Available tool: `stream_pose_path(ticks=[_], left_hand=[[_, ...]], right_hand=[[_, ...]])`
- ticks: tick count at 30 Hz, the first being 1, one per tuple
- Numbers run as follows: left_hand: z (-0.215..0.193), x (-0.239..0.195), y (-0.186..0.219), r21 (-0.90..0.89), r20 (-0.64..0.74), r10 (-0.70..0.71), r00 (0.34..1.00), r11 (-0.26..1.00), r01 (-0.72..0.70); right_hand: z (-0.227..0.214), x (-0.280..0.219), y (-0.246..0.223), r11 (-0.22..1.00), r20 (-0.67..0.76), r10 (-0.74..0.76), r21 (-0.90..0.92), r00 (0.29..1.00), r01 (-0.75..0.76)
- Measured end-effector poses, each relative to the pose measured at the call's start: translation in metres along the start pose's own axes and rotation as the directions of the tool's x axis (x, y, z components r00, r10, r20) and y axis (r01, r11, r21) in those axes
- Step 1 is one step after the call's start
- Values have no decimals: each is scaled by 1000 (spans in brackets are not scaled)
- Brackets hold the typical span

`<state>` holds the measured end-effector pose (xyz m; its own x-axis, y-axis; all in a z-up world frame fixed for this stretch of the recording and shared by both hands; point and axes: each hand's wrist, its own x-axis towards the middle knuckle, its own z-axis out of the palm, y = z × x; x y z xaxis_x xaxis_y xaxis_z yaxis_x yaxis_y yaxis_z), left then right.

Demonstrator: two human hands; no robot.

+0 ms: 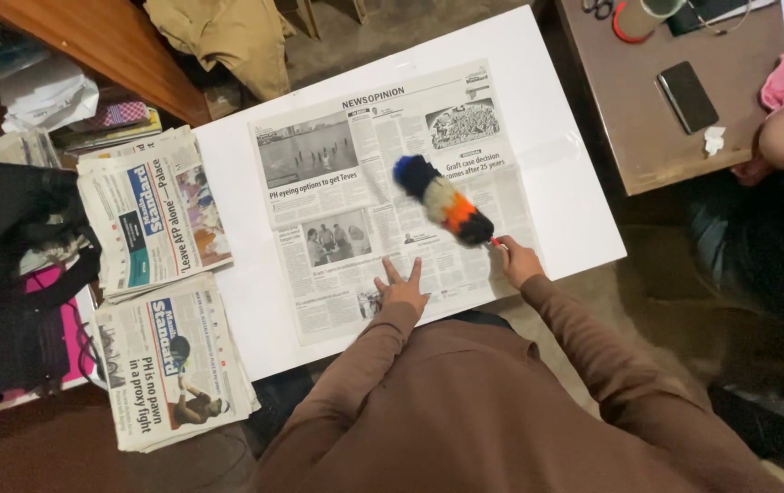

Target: The person uses a colorful feather duster to wipe dust off the surface of a newspaper spread open on a white table. They turn the pages of the newspaper and continue dusting each new section.

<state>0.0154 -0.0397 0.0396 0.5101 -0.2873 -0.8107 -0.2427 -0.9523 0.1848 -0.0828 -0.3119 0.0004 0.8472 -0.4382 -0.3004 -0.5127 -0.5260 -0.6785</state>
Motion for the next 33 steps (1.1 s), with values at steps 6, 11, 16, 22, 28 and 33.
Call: stream_pose_path(ticks=[6,11,16,22,28,33], left_hand=[[-9,1,18,-117,-49,-87,995,990,81],[-17,-2,26,-114,-31,-136,990,985,132],[-14,3,30,-130,7,-206,978,970,206],[1,23,27,-164,25,-235,972,958,236],[0,14,33,-103,38,-252,967,962,254],[-10,11,38,22,37,-246,969,969,245]], right_hand=[[-10,56,-6,968,-267,238,146,934,-205],[-17,93,-6,994,-9,-85,-69,996,85],[-13,171,12,995,-48,-79,-67,996,76],[-11,224,-37,990,-62,-137,-16,989,137],[-10,256,-72,999,-122,30,-33,992,-34],[19,286,-40,931,146,-267,-217,953,294]])
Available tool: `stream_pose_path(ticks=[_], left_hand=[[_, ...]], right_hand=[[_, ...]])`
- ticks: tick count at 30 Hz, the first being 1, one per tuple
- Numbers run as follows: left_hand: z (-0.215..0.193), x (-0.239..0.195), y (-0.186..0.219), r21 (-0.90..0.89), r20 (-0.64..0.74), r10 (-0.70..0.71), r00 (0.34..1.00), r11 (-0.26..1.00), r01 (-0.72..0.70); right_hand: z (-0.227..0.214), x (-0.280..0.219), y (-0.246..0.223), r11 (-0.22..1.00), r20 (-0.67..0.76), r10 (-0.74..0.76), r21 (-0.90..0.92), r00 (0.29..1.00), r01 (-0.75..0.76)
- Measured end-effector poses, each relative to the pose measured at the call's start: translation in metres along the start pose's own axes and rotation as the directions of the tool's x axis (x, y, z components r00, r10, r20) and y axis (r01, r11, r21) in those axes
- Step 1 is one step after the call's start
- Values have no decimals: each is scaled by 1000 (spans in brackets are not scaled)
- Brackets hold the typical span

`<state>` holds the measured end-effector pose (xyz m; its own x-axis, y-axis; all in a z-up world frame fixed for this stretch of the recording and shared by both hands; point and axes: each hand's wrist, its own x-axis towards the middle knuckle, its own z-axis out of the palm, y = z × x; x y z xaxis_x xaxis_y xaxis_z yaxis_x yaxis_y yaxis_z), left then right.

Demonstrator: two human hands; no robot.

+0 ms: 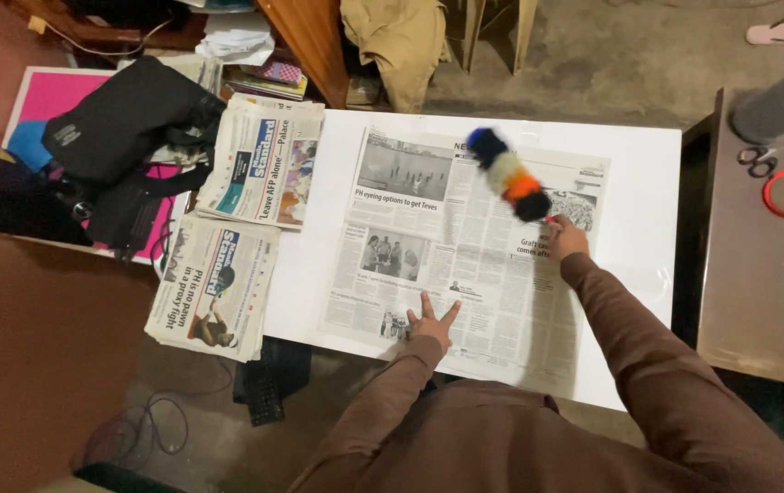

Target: The person uses a colorful feather duster to wipe dust off the surface of a newspaper spread open on a white table. They turn the pages of the newspaper and continue dusting each new section.

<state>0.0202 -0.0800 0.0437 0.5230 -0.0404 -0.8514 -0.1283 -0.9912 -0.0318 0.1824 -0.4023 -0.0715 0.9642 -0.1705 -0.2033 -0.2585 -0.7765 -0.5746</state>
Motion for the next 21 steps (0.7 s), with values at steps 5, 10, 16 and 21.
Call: stream_pose_path(ticks=[5,10,16,21], left_hand=[[17,11,-6,-69,-51,17,999,997,-21],[8,4,-3,-105,-24,0,1000,995,-3],[5,4,-3,-91,-34,13,999,996,-16],[24,25,-9,-187,-112,11,994,982,-32]], right_hand=[[-37,2,2,886,-203,375,364,904,-286],[-33,-37,38,788,-108,429,531,897,-313],[-56,-63,100,923,-133,365,183,921,-339],[-88,-94,82,835,-327,496,434,804,-338]])
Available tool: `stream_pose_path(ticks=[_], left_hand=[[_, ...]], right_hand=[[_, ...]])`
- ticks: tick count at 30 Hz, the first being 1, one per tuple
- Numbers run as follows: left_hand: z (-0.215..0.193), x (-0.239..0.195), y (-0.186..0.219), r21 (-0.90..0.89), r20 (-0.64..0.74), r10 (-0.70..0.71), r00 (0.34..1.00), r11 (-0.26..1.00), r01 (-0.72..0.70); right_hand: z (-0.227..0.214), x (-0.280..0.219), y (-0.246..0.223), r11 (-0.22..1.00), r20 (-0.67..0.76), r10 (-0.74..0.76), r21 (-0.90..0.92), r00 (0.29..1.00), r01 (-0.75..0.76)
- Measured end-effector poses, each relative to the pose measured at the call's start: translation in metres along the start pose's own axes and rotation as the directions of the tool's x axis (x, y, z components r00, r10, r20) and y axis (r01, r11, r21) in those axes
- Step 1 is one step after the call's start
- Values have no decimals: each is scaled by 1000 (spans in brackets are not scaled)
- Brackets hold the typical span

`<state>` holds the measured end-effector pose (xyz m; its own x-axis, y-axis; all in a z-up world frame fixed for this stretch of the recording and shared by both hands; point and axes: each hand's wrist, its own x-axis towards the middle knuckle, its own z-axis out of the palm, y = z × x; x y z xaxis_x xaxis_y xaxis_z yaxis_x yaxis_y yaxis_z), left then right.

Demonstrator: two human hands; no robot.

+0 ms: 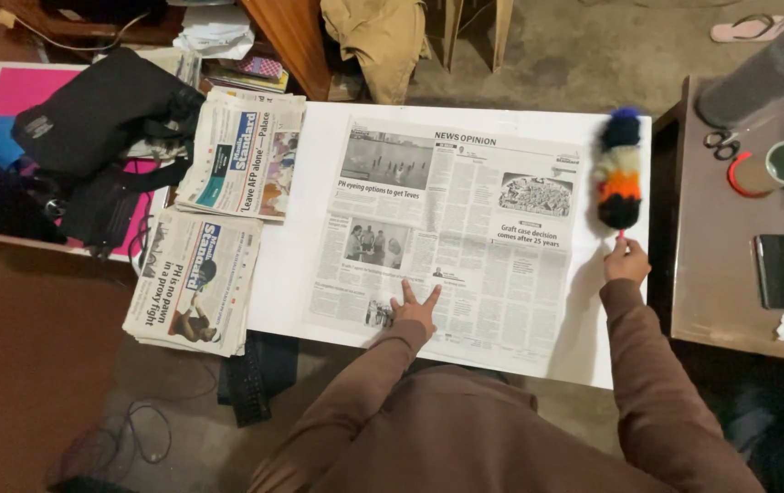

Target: The person uses a colorful feather duster to wipe dust off the surface of a newspaper spread open on a white table. They turn the pages of the newspaper and continue dusting each new section.

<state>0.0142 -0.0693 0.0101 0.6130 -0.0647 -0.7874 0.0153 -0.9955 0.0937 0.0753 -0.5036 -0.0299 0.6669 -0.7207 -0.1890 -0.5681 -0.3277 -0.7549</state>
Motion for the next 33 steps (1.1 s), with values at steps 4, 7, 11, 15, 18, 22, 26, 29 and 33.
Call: stream_pose_path(ticks=[4,7,11,15,18,22,26,29,33], left_hand=[[-38,-31,6,-22,91,-71,993,997,74],[-49,-33,2,22,69,-40,997,999,39],[-62,-27,-4,58,119,-61,991,997,54],[-61,-23,-15,58,130,-34,991,998,26],[-46,-3,-26,91,96,20,995,995,-29],[-50,-6,-39,157,73,61,995,985,-72],[-37,0,-59,85,17,161,987,983,-162],[-37,2,-68,93,-47,251,967,965,-245],[-50,-8,-72,106,16,281,959,954,-282]], right_hand=[[-11,-48,40,978,29,-170,-121,985,172],[-24,-116,31,978,25,-116,-169,993,118],[-11,-194,32,857,-1,-256,-463,967,227],[20,-242,57,924,95,40,-383,995,0],[27,-271,30,920,84,125,-382,989,-84],[36,-272,38,928,11,183,-332,983,-169],[35,-275,36,957,-38,256,-131,966,-259],[34,-275,26,952,-16,257,-170,966,-256],[35,-274,19,950,-6,294,-111,956,-293]])
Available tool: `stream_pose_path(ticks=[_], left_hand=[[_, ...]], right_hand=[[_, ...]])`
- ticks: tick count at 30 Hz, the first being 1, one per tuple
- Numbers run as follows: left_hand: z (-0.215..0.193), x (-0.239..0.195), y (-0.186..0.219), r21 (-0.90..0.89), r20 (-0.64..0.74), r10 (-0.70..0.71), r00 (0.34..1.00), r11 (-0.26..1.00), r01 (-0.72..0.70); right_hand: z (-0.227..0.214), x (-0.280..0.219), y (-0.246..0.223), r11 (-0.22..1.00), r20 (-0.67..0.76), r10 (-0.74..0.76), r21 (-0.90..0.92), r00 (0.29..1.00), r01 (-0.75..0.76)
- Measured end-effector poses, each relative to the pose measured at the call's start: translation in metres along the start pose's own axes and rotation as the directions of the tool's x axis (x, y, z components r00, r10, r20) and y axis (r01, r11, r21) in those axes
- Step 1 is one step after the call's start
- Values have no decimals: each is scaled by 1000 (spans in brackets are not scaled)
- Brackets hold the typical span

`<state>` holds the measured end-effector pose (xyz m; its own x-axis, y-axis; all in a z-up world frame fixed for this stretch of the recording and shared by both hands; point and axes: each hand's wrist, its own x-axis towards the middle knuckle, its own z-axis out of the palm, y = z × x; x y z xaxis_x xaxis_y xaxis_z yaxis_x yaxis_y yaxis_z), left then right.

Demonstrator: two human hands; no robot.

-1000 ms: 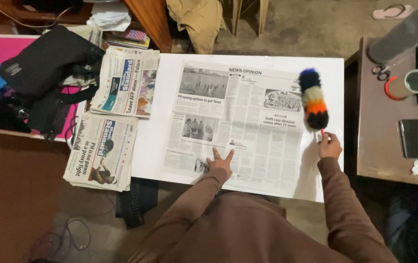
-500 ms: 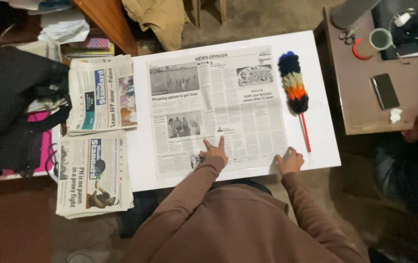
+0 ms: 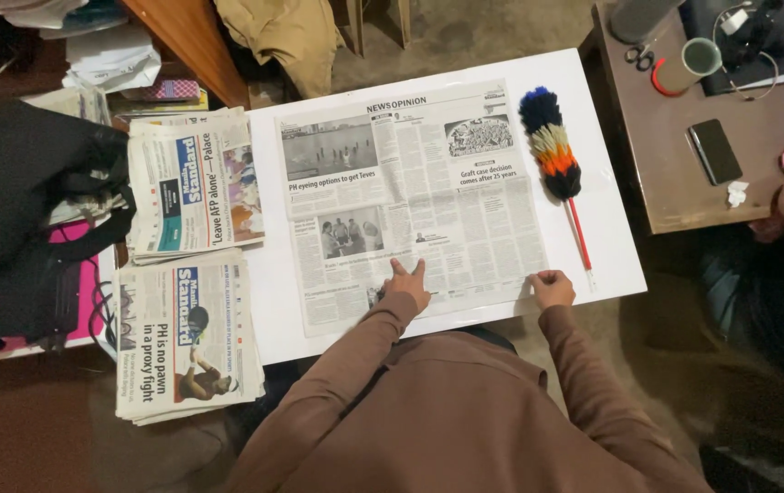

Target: The person uses a colorful feather duster to wipe dust off the surface of a newspaper spread open on a white table. They turn the pages of the newspaper and continue dusting each new section.

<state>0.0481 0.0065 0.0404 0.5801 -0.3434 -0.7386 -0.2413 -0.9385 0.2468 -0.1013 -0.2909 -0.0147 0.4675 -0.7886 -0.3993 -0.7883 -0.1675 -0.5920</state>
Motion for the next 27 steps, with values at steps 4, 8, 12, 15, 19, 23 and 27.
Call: stream_pose_path(ticks=[4,8,12,15,19,23,27], left_hand=[[-8,-3,2,-12,59,-22,998,1000,23],[-8,-3,5,10,68,-38,997,999,37],[-2,5,3,58,59,-38,998,998,34],[-4,3,9,145,84,-45,995,989,32],[-13,4,13,137,114,-86,990,988,70],[-12,5,13,156,132,-79,988,986,58],[-11,6,15,156,119,-88,989,985,69]], right_hand=[[1,9,4,1000,13,2,-14,1000,-1],[-6,-2,-14,897,73,-94,-427,993,116],[0,-10,-7,736,136,-332,-581,933,347],[0,-8,-9,745,207,-302,-558,931,366],[3,-2,-4,749,228,-344,-518,911,412],[8,7,-2,819,171,-384,-390,907,420],[-21,-12,-48,832,234,-215,-464,948,304]])
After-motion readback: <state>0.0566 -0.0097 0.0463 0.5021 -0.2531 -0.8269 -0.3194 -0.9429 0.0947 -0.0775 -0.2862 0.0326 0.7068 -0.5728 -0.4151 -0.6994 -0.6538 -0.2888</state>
